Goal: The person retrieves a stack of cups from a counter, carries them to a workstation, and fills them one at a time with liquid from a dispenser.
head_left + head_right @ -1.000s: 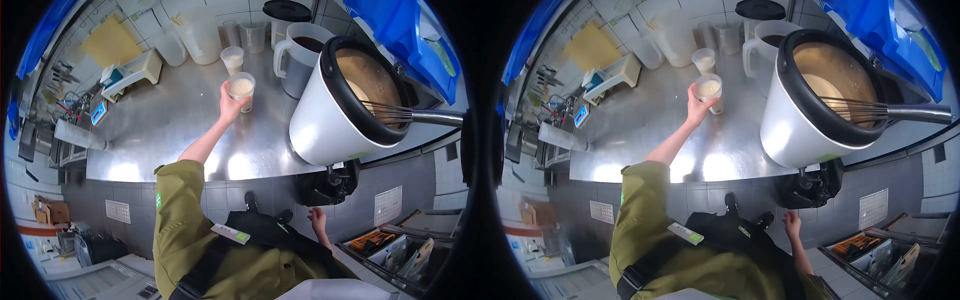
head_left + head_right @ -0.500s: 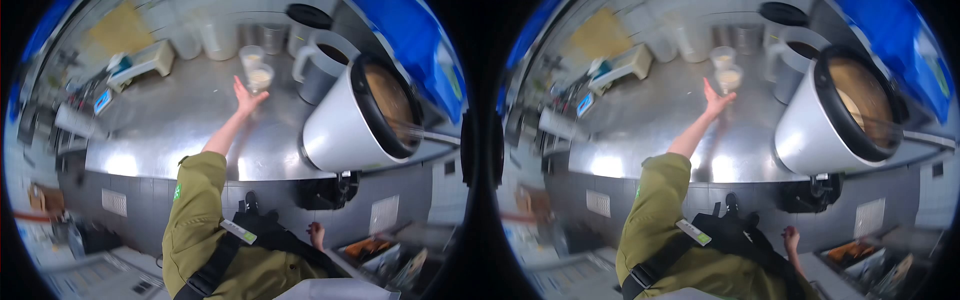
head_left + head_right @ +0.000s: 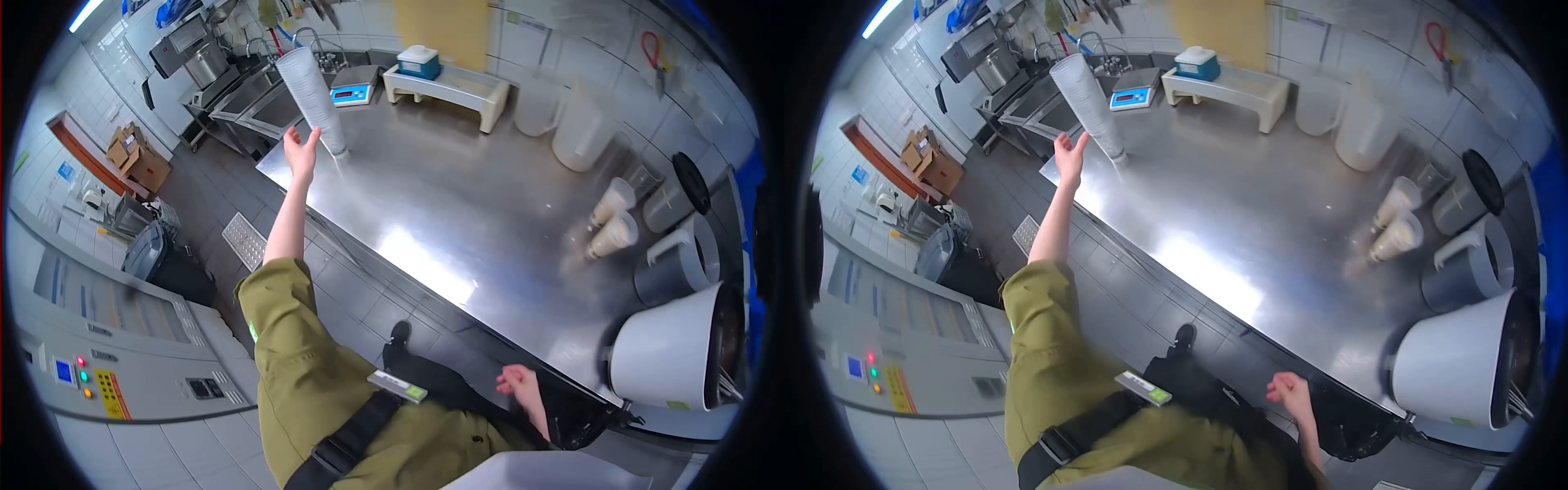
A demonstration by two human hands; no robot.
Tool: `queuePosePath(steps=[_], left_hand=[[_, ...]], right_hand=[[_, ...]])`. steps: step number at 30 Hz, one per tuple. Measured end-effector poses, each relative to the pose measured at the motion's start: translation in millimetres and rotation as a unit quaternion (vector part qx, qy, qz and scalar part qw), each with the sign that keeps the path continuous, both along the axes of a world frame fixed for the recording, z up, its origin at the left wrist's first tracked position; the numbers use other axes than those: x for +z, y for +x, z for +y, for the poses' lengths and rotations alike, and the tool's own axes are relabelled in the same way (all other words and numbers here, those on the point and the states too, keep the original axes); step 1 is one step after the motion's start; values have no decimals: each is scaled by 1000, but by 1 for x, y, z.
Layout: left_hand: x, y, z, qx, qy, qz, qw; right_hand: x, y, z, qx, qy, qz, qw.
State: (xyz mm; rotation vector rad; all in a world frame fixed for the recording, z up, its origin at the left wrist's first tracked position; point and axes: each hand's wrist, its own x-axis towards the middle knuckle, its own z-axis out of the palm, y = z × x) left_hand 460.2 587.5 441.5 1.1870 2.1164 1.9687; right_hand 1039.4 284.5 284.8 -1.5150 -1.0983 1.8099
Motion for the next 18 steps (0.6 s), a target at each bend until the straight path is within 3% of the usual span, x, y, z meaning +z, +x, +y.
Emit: queuePosePath(steps=[3,5,8,11,13,14,16,17,18], left_hand=[[-18,-60,48,-52,-66,28,996],[-55,-75,73,-67,-98,53,992],[-102,-89,120,-103,-35,33,993],[-134,-97,155,-157,79,-16,984],[-120,-72,151,-152,104,-49,982],[-115,-61,145,-129,80,-7,988],[-118,-34,133,-164,61,-24,984],[-117,-14,123,-203,54,-71,975],[-120,6,115,-213,46,-43,975]], right_hand=[[11,-86,72,3,57,4,998],[26,-125,89,4,89,29,996],[40,-144,89,-34,67,1,997],[36,-144,76,-64,84,-170,980],[49,-149,88,-40,85,-210,973],[54,-155,99,-28,111,-220,969],[54,-165,131,-19,238,-226,944],[67,-174,153,-26,268,-214,939],[90,-183,178,-1,309,-235,921]])
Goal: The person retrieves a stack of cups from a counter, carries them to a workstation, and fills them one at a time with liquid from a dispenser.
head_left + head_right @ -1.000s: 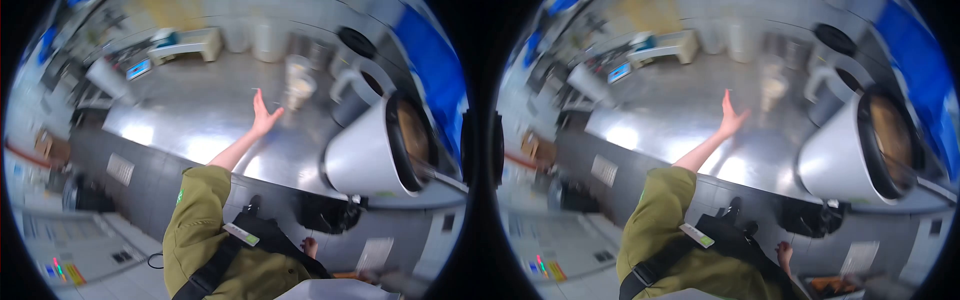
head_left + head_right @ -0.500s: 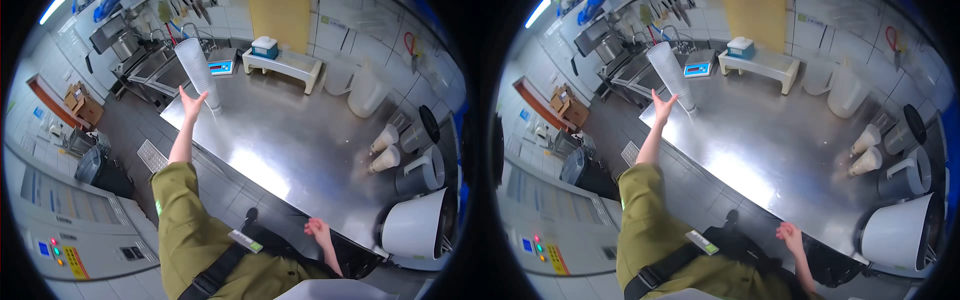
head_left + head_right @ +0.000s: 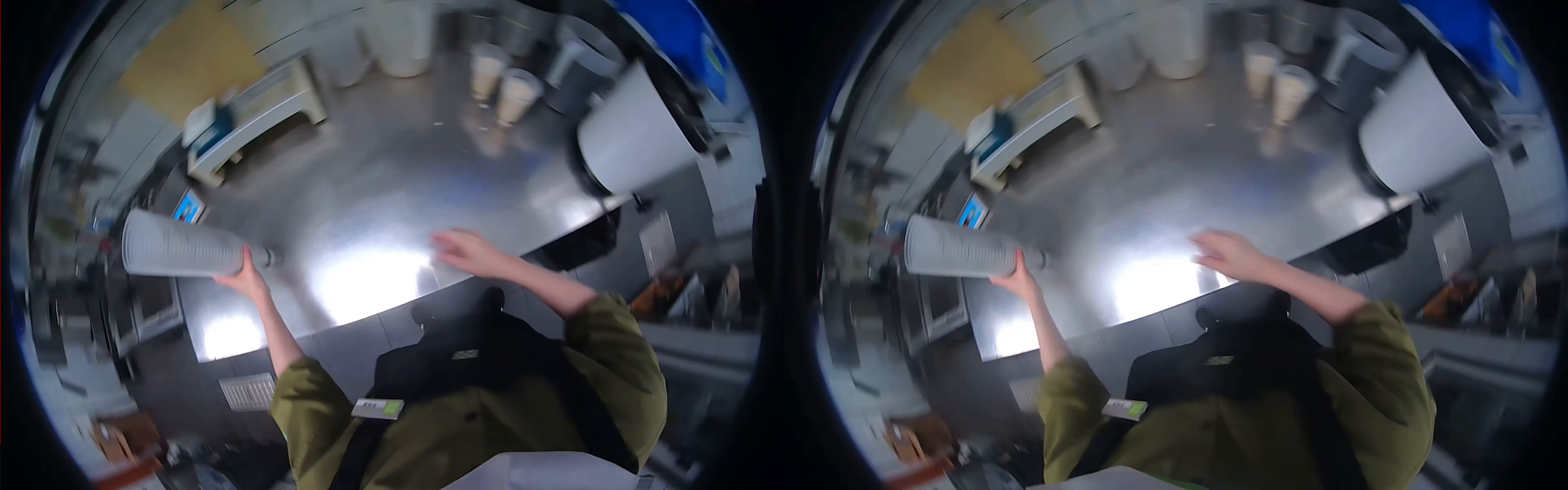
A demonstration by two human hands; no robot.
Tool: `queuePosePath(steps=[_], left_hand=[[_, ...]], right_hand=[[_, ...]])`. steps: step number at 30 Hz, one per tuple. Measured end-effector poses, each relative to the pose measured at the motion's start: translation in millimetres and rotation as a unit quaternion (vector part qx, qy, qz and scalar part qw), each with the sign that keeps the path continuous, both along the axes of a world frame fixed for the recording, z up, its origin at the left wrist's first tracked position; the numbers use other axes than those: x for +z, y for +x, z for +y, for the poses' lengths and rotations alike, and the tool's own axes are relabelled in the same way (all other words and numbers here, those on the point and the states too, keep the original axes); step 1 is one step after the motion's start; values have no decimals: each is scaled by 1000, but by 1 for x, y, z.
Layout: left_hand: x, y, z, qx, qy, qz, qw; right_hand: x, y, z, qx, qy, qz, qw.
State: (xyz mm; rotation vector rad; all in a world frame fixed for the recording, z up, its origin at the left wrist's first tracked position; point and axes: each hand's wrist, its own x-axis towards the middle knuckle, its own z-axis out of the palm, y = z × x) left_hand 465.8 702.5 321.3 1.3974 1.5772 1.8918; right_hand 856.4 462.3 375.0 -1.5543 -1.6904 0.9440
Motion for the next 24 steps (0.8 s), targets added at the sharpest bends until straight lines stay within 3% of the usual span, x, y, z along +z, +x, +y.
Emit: queuePosePath(steps=[2,7,9,15,18,20,24], left_hand=[[12,62,-31,-79,-12,-39,996],[23,198,-95,-236,-50,15,970],[22,243,-119,-321,-83,-18,943],[31,345,-170,-354,-112,-8,928],[14,363,-175,-363,-112,-7,925],[15,371,-173,-353,-92,-17,931],[26,373,-181,-332,-111,17,937]], right_hand=[[48,-18,43,33,37,11,999],[155,-25,102,22,298,85,950],[169,-1,98,32,301,78,950],[175,94,56,18,259,44,965],[180,120,50,-8,324,41,945],[207,140,50,-20,371,68,926],[276,179,51,33,394,241,886]])
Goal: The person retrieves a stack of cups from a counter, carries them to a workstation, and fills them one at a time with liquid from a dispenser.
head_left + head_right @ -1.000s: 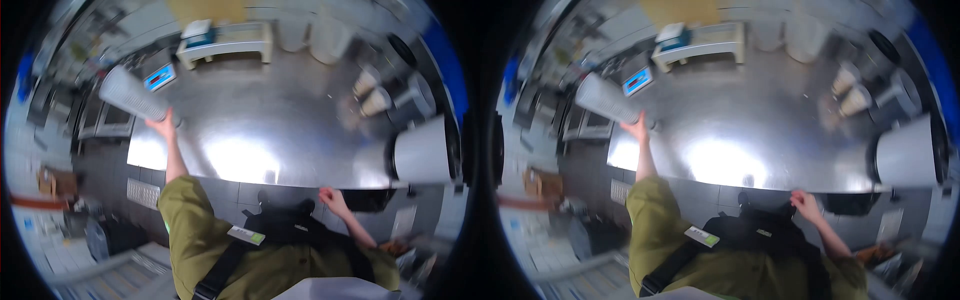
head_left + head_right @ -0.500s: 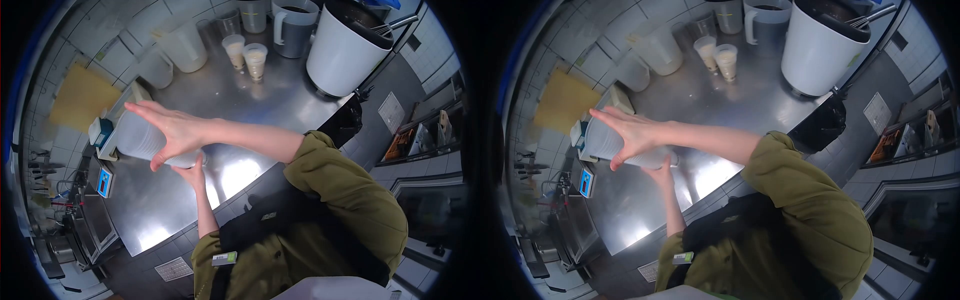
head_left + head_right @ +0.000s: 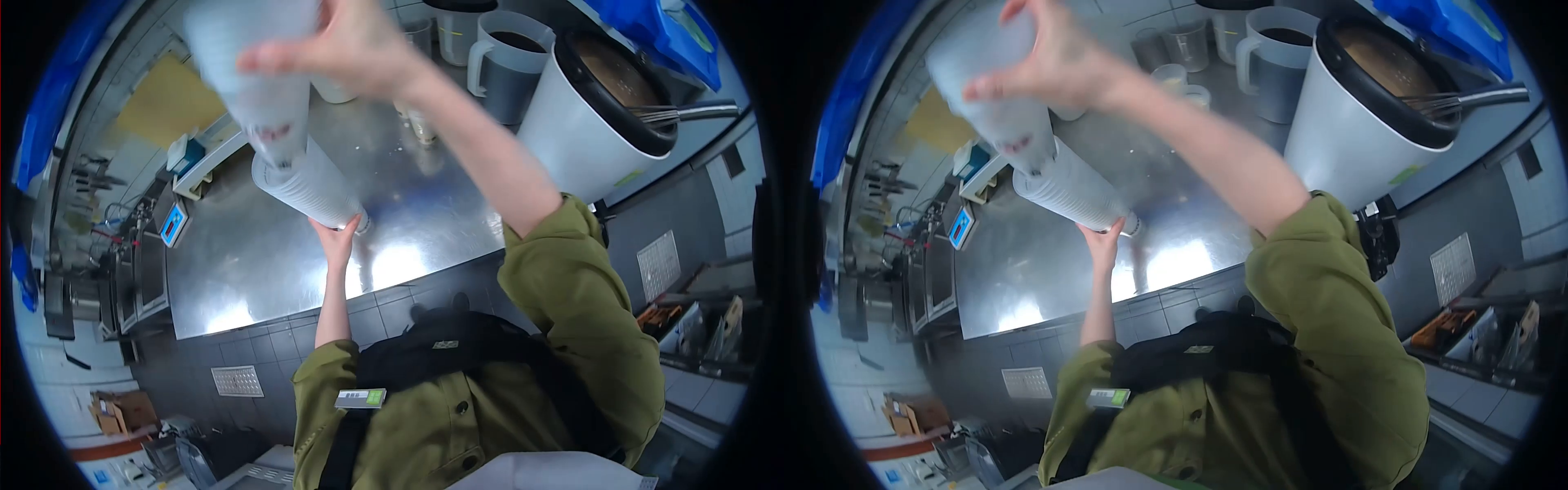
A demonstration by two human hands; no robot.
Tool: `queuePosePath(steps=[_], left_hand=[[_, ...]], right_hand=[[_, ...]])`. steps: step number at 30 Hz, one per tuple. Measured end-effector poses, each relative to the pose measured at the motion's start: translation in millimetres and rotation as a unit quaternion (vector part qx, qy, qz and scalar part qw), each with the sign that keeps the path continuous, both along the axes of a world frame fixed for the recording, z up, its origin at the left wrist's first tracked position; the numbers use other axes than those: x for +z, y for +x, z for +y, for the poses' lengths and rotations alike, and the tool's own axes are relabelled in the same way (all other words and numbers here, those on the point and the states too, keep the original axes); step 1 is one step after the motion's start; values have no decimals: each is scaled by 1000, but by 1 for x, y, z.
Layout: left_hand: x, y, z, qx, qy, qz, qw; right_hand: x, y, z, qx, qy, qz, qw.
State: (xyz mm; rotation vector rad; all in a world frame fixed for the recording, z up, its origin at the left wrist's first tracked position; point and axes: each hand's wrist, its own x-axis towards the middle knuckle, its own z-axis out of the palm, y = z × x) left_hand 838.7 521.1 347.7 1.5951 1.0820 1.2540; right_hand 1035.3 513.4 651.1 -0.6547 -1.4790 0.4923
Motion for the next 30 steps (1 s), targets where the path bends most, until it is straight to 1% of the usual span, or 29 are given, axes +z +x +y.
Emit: queuePosePath(steps=[2,4,5,6,7,8,9,10,11,12,13,15,16,17,18,19,20,21,22,24,25,26,27,28,29,30], left_hand=[[0,-1,1,-12,-7,-24,1000],[-8,-6,7,-8,1,-12,1000],[-15,-8,6,-8,7,-7,1000],[-22,-10,2,-16,-7,-6,1000],[-28,-15,-1,47,20,-46,998],[-34,-17,-7,110,49,-84,989],[-39,-23,-30,105,39,-84,990],[-42,-35,-61,144,110,8,983],[-40,-36,-76,179,185,96,961],[-29,-16,-84,68,233,137,960],[-9,8,-98,-44,272,178,945],[49,70,-96,-123,233,149,953],[54,89,-87,-181,129,132,966],[56,99,-82,-238,23,114,964],[53,99,-82,-240,24,111,964],[44,96,-80,-267,38,154,951],[32,93,-77,-292,55,197,934],[12,83,-78,-287,51,136,947],[3,72,-80,-290,52,137,946],[-9,48,-87,-218,-60,15,974],[-16,40,-92,-222,-63,16,973],[-22,33,-96,-191,-43,-1,981],[-25,25,-98,-160,-23,-17,987],[-25,20,-105,-164,-22,-18,986],[-24,19,-111,-173,-38,-13,984],[-22,20,-116,-182,-52,-11,982]], right_hand=[[31,16,-21,52,154,80,984],[45,46,-44,35,139,85,986],[41,56,-61,-10,172,110,979],[33,71,-75,18,195,104,975],[23,86,-91,45,215,101,970],[5,89,-113,-59,143,98,983],[-56,147,-125,-121,103,112,981],[-71,112,-142,-181,44,52,981],[-98,98,-144,-186,9,95,978],[-131,96,-141,-233,-69,78,967],[-166,93,-142,-276,-152,62,947],[-216,80,-141,-211,-259,155,930],[-229,78,-140,-214,-257,155,930],[-237,77,-139,-228,-265,121,929],[-243,78,-140,-241,-274,87,927],[-232,80,-140,-244,-273,85,927],[-211,85,-137,-234,-220,161,933],[-192,89,-134,-221,-166,237,931],[-177,97,-132,-224,-165,238,931],[-159,113,-132,-332,-192,137,913],[-160,107,-128,-404,-246,47,880],[-185,103,-114,-401,-230,7,887],[-228,97,-98,-398,-214,-32,892],[-263,85,-85,-342,-222,5,913],[-276,70,-82,-396,-235,-104,881],[-287,58,-79,-402,-207,-121,884]])
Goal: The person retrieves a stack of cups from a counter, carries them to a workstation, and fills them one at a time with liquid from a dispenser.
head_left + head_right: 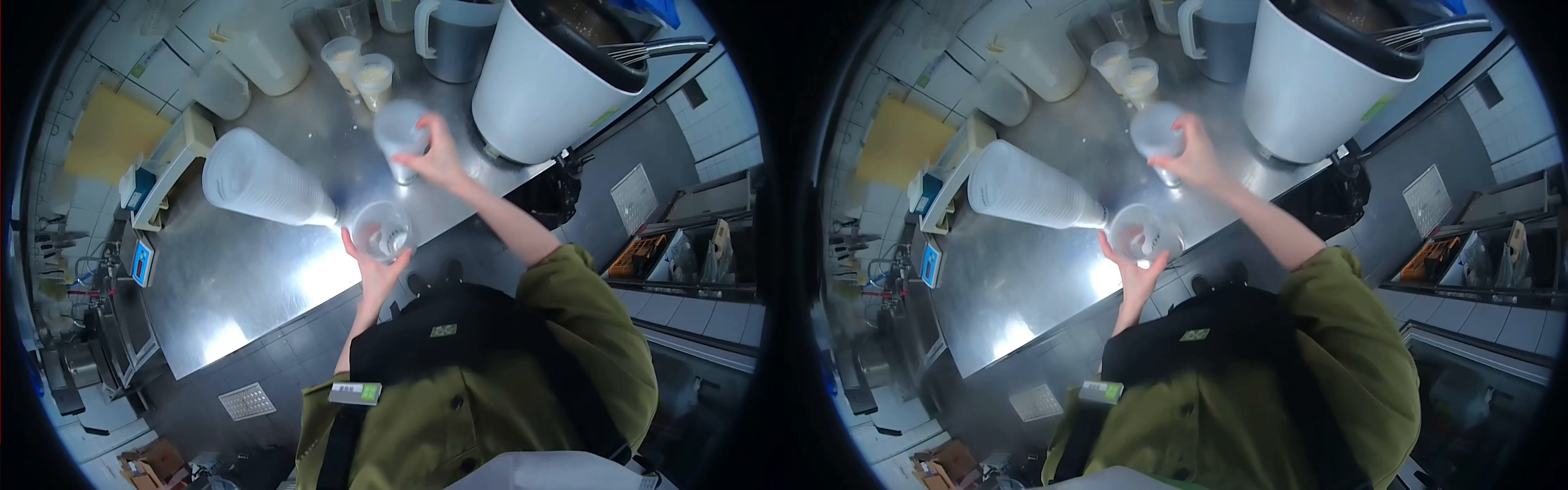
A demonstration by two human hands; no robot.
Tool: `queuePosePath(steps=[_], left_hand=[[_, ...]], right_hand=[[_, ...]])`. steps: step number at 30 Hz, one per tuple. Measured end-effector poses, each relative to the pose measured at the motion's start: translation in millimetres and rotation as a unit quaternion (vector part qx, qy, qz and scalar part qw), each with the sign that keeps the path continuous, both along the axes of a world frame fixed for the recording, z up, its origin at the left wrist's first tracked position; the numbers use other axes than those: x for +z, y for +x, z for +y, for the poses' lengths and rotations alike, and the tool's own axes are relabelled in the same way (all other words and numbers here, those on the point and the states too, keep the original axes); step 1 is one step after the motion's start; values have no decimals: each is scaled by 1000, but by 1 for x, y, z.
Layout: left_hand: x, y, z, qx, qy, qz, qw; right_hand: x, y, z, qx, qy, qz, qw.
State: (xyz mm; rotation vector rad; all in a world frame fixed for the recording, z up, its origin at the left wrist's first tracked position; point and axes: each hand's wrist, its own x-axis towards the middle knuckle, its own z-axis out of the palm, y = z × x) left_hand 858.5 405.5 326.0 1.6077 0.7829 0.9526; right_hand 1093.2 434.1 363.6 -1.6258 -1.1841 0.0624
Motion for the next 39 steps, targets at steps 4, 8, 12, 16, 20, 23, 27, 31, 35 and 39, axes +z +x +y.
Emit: queuePosePath(steps=[4,8,12,16,20,23,27,31,35,39], left_hand=[[1,-4,-11,-10,-29,16,999],[-13,5,-18,-65,29,-13,997],[1,48,-39,-104,10,-118,988],[12,105,-66,-221,47,-30,974],[-14,210,-119,-320,33,123,939],[-57,278,-146,-326,6,167,931],[-65,314,-157,-278,-17,134,951],[-53,317,-155,-251,-28,122,960],[-50,315,-154,-211,-28,118,970],[-54,318,-160,-205,-62,119,970]], right_hand=[[-4,-18,4,17,4,33,999],[6,-18,-8,6,-105,-67,992],[38,4,-55,12,-84,-64,994],[78,83,-185,24,3,-204,979],[78,181,-255,-46,-144,-119,981],[60,219,-251,102,-243,-123,957],[22,236,-255,159,-262,-197,931],[-13,217,-283,75,-52,-316,944],[-39,218,-286,85,20,-314,945],[-50,222,-288,113,46,-301,946]])
